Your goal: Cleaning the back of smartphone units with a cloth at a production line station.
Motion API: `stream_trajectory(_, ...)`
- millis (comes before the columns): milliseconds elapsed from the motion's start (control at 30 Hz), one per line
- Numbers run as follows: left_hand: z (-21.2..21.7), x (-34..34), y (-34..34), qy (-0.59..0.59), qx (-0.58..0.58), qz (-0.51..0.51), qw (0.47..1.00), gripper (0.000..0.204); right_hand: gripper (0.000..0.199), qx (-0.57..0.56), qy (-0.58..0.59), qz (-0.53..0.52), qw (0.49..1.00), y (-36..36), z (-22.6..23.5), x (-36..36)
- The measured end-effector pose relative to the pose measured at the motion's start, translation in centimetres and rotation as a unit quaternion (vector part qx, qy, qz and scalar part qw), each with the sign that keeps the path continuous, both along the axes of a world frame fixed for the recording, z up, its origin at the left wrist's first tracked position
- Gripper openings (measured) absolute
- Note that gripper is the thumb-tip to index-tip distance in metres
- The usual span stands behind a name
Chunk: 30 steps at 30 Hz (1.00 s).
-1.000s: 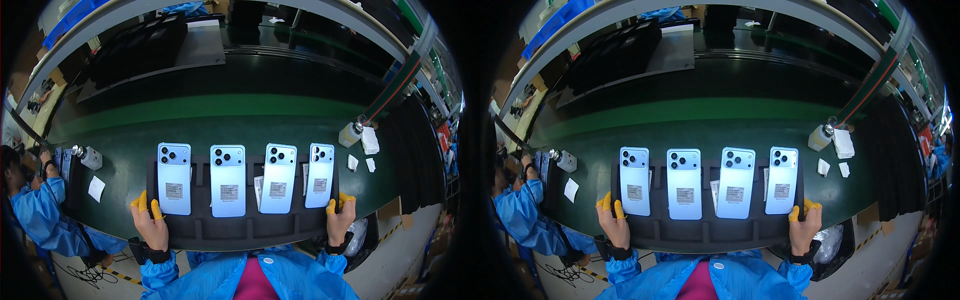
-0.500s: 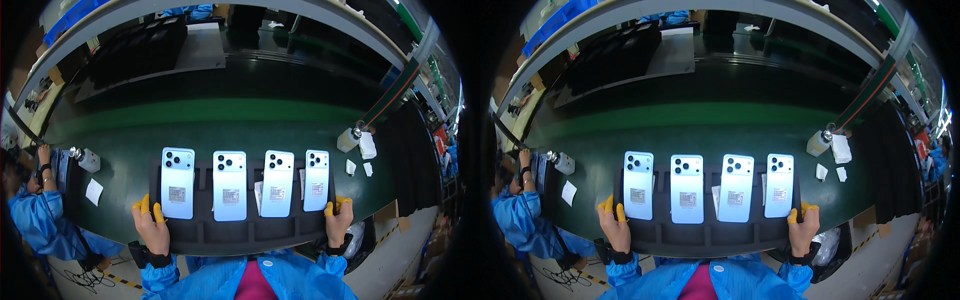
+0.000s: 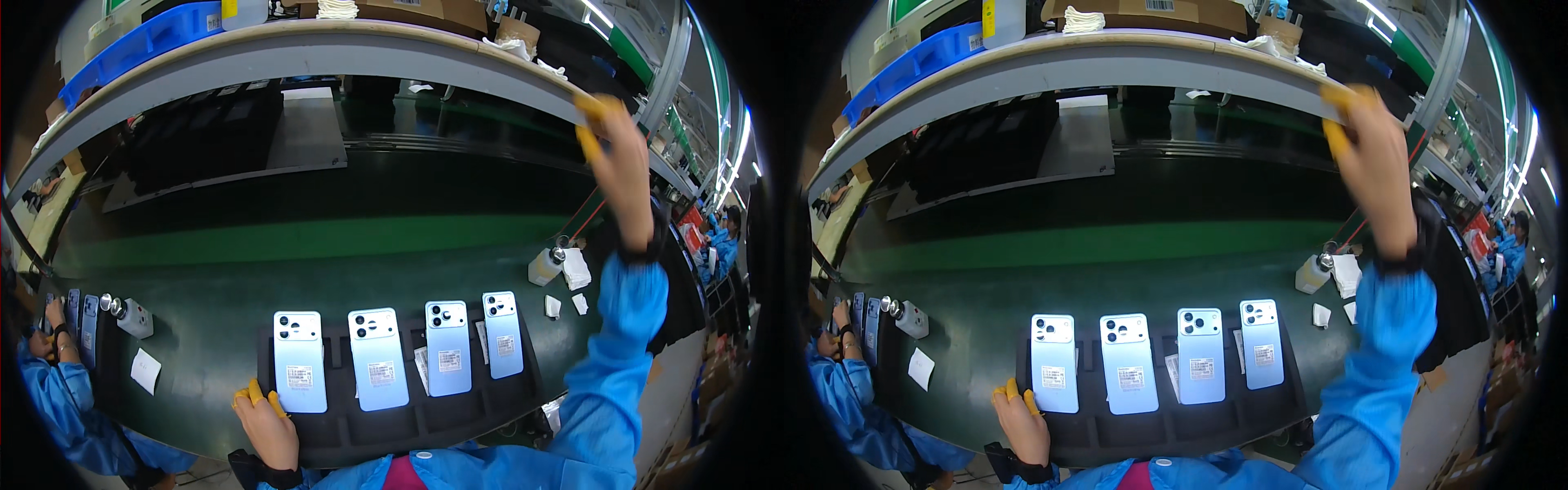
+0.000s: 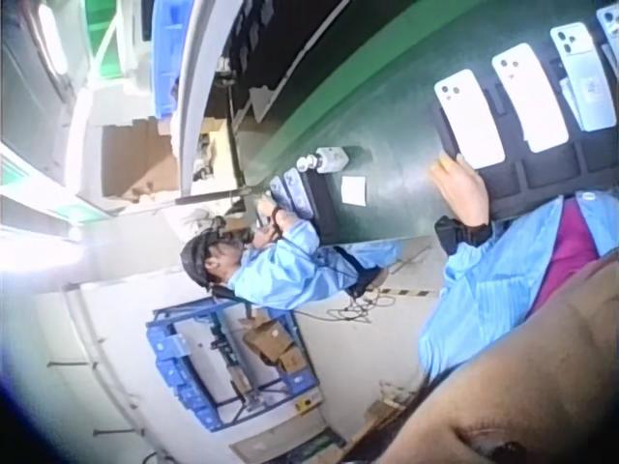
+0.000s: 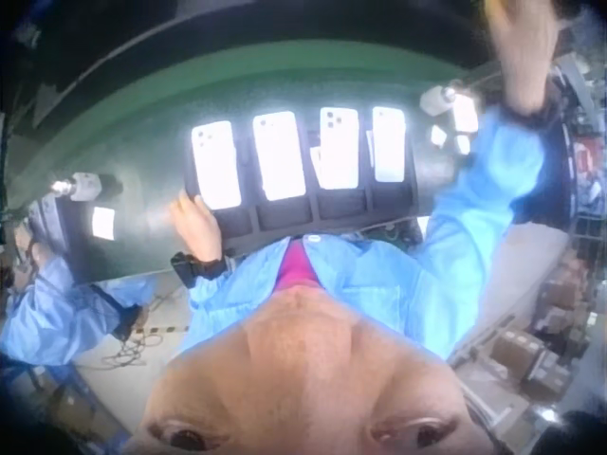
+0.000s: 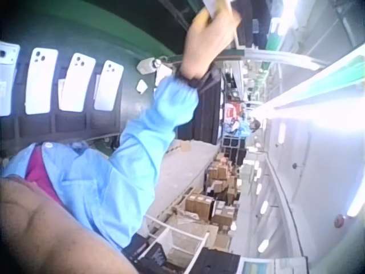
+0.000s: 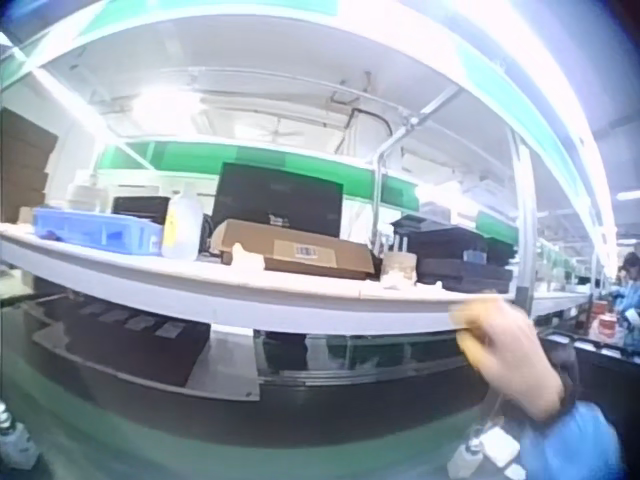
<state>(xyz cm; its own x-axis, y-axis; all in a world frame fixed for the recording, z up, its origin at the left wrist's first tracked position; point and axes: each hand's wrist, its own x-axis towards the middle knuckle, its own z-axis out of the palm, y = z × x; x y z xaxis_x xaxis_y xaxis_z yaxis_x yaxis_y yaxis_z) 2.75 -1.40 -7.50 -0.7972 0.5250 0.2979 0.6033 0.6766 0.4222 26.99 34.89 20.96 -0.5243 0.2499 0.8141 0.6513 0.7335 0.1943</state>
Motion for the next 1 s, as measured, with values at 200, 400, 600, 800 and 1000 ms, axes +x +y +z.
stream_trajectory(200, 0.5, 0.3, -0.1, -0.025, 0.003, -0.015, 1.000, 0.034, 0.030, 0.053, -0.095, 0.010, 0.994, 8.0, 7.8, -7.3)
stream_trajectory(400, 0.1, 0.5, -0.7, -0.026, 0.014, -0.029, 0.999, 0.033, 0.025, 0.014, -0.093, 0.041, 0.995, 9.2, 8.1, -6.9)
stream_trajectory(600, 0.5, 0.0, -0.5, -0.021, -0.009, -0.028, 0.999, 0.036, 0.022, -0.391, 0.096, 0.258, 0.878, -3.5, -2.4, -6.6)
stream_trajectory(800, 0.6, -0.1, -0.1, -0.043, 0.001, -0.035, 0.998, 0.039, 0.031, -0.894, 0.231, 0.251, 0.292, -9.0, -16.6, -6.0)
stream_trajectory(1000, 3.7, 0.6, 0.3, -0.051, 0.056, -0.363, 0.929, 0.050, 0.024, -0.675, -0.046, 0.246, 0.694, -9.6, -20.0, -7.9)
